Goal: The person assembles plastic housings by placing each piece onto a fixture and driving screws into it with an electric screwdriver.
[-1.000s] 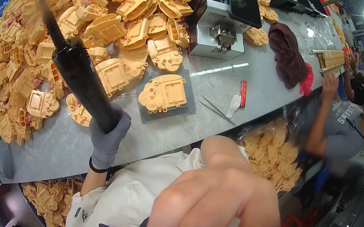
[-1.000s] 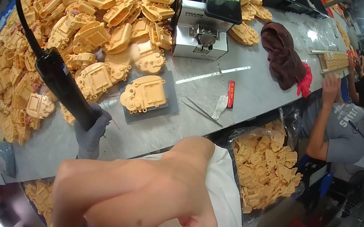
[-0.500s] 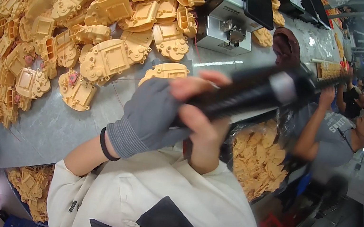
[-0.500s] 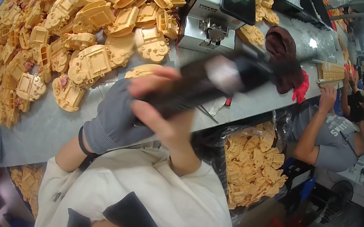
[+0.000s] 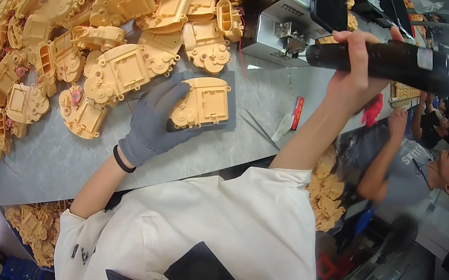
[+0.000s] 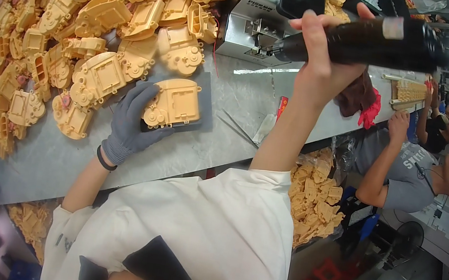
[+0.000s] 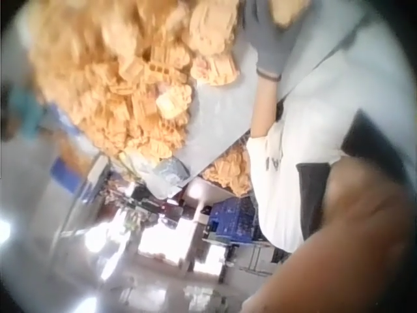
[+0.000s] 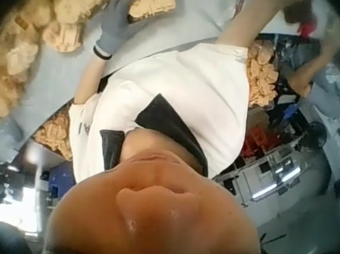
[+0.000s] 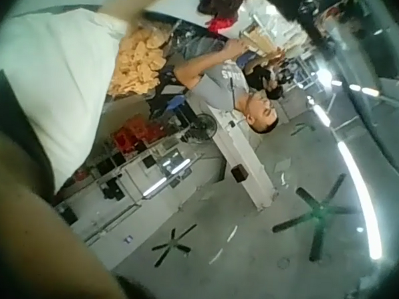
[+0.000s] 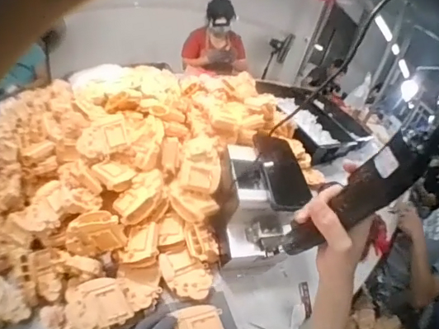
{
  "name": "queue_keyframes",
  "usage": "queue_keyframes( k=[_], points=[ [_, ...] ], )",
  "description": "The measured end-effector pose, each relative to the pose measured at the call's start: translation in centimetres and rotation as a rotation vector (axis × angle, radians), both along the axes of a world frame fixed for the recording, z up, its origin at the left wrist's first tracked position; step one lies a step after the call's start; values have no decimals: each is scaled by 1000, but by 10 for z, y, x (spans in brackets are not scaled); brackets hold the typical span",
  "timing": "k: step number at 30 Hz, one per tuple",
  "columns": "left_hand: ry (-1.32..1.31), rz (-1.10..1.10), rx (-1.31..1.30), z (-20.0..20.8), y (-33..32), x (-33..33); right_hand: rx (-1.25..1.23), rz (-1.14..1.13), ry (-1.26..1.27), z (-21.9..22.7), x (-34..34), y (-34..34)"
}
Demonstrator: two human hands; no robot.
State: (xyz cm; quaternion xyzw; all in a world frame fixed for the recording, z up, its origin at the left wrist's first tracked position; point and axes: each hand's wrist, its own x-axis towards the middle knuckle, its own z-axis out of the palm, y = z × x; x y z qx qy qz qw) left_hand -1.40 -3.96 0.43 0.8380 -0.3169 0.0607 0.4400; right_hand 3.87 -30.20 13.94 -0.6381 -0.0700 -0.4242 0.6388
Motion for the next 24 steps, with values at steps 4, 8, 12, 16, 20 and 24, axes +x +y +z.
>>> queue_keyframes(
  k=[4, 8, 12, 16, 20, 24],
  points=[
    [-16, -4, -28, -5, 1, 2, -6, -13, -26, -16, 18, 1],
    [-1, -9, -31, -2, 1, 5, -15, -65, 102, -21, 23, 4],
    [167, 44, -33, 10, 1, 2, -16, -66, 102, -22, 21, 11],
    [231, 34, 31, 13, 5, 5, 151, -5, 173, -20, -9, 31],
    [220, 16, -26, 3, 9, 3, 153, 503, -49, -14, -48, 80],
    [248, 16, -30, 1, 9, 4, 102, 580, 60, -11, -55, 116]
  ],
)
